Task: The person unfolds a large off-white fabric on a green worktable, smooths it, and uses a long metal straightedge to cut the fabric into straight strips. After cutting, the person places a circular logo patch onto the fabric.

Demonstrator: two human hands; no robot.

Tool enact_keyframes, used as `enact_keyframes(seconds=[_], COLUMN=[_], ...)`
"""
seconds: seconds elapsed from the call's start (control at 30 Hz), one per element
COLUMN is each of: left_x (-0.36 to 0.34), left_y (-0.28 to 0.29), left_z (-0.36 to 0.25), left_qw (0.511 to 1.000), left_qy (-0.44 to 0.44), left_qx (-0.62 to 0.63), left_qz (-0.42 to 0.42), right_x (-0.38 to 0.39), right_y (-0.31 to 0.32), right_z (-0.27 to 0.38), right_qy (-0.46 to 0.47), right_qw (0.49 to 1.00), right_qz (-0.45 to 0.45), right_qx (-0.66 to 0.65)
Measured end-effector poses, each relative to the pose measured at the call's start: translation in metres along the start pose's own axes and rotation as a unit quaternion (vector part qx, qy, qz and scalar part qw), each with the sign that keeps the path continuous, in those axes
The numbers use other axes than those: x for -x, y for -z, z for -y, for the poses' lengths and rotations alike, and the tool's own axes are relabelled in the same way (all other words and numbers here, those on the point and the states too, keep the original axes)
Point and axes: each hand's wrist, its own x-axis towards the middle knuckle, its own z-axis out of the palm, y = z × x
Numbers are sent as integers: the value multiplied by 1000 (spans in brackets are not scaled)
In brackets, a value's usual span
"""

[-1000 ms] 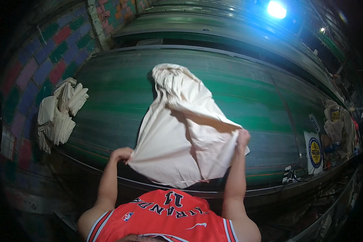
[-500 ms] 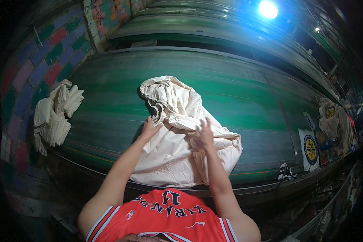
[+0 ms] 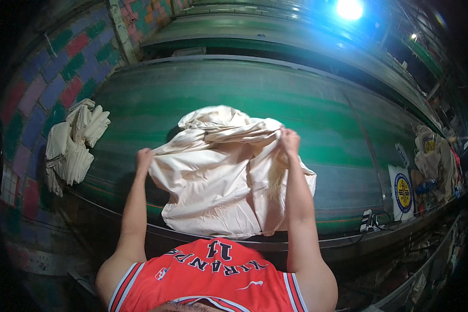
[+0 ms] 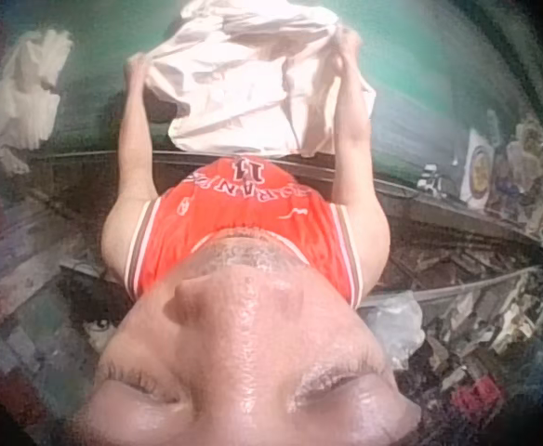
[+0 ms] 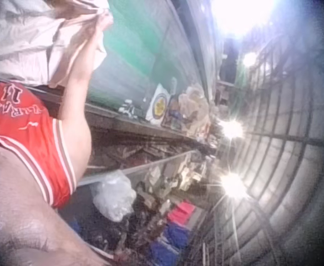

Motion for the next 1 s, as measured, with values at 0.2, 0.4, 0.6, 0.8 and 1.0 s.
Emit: enact_keyframes(seconds=[0.2,0.4,0.6,0.8,1.0], left_x=[50,71,85,112,120], left_y=[65,40,-34,-62,13], left_z=[60,-33,-132,-157,-192], left_qw=[911,945,880,904,708], left_qy=[204,-17,-169,-176,95], left_qx=[-305,-245,132,-64,333], left_qz=[188,215,425,385,615], right_x=[-8,41,110,134,39], right_y=[70,39,-28,-7,113], right_z=[-51,-15,52,101,178], right_qy=[-151,105,234,243,197], right_qw=[982,974,896,811,916], right_qz=[-80,-117,378,493,345], right_qx=[86,163,-18,201,48])
